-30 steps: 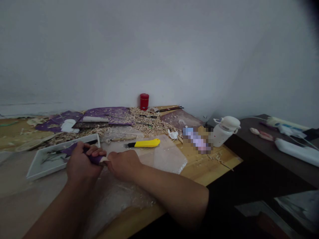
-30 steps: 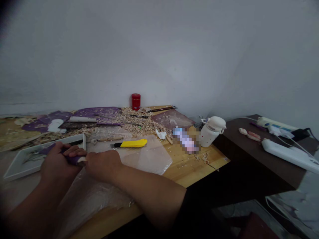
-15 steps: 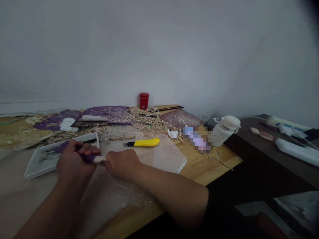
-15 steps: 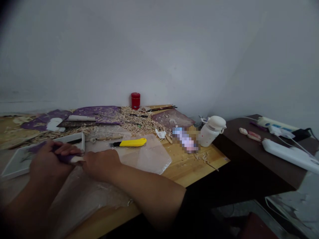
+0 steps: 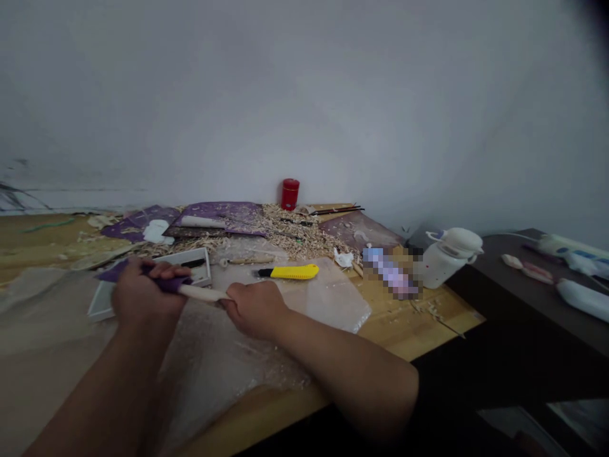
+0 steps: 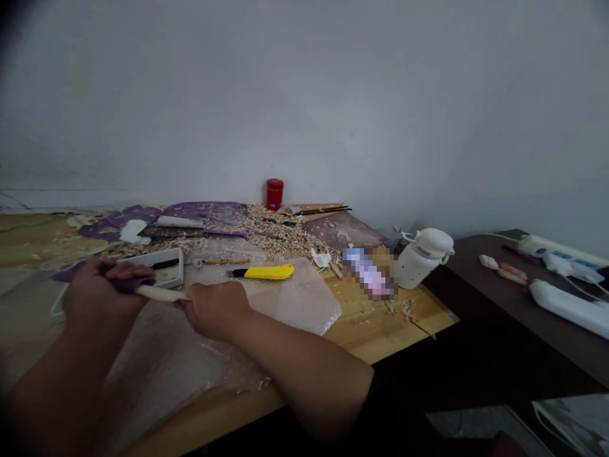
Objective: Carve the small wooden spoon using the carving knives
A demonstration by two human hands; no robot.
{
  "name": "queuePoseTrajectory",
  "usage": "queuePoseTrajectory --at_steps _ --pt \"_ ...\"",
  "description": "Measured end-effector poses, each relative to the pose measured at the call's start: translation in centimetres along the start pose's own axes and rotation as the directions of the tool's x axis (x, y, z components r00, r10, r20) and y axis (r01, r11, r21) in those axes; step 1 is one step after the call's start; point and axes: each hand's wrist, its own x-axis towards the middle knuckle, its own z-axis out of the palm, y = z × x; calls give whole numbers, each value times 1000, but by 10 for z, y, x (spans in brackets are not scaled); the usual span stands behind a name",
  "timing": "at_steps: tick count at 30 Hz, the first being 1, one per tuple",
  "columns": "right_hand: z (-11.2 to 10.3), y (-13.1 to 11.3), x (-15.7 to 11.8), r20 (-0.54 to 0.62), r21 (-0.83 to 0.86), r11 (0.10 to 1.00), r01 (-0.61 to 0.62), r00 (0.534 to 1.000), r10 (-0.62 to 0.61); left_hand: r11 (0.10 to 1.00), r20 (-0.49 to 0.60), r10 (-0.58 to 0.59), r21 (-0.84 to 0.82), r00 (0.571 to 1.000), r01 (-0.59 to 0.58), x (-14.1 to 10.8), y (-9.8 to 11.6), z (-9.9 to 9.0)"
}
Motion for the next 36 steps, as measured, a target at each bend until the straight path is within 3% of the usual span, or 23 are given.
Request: queuePoseTrajectory --at_steps 2,5,8,13,18,21,26,29,33,35,36 --pt "2 0 1 3 -11 1000 -13 1000 13 1000 24 23 -11 999 -23 -1 -3 -1" --pt "4 2 3 10 -32 999 -36 999 36 981 127 -195 40 973 191 -10 -20 1" --pt "4 3 4 19 -44 999 -24 1000 25 984 154 -180 44 971 175 -10 -23 2" --pt "2 1 3 59 -45 999 -17 998 20 997 18 18 -74 1000 -16 1 -4 -2" --pt "4 0 3 36 -45 998 -37 999 39 987 115 -160 -15 980 162 -14 -23 1" --pt "3 0 3 15 -45 998 -33 999 34 988 131 -152 -8 980 154 -13 -22 2" --pt "2 -1 1 40 -36 999 -13 999 14 995 -3 -18 -96 1000 18 -4 -5 0" --pt "5 0 2 28 -15 999 -30 999 30 991 61 -124 -51 990 128 -10 -16 0" --pt "7 1 5 4 165 985 -51 999 51 992 103 -123 -23 987 126 -16 -26 2" --pt "7 0 6 81 423 900 -102 994 74 996 114 -78 -26 990 82 -14 -20 3" --pt "7 -1 5 160 568 808 -159 984 81 998 125 -47 -33 991 52 -13 -16 4"
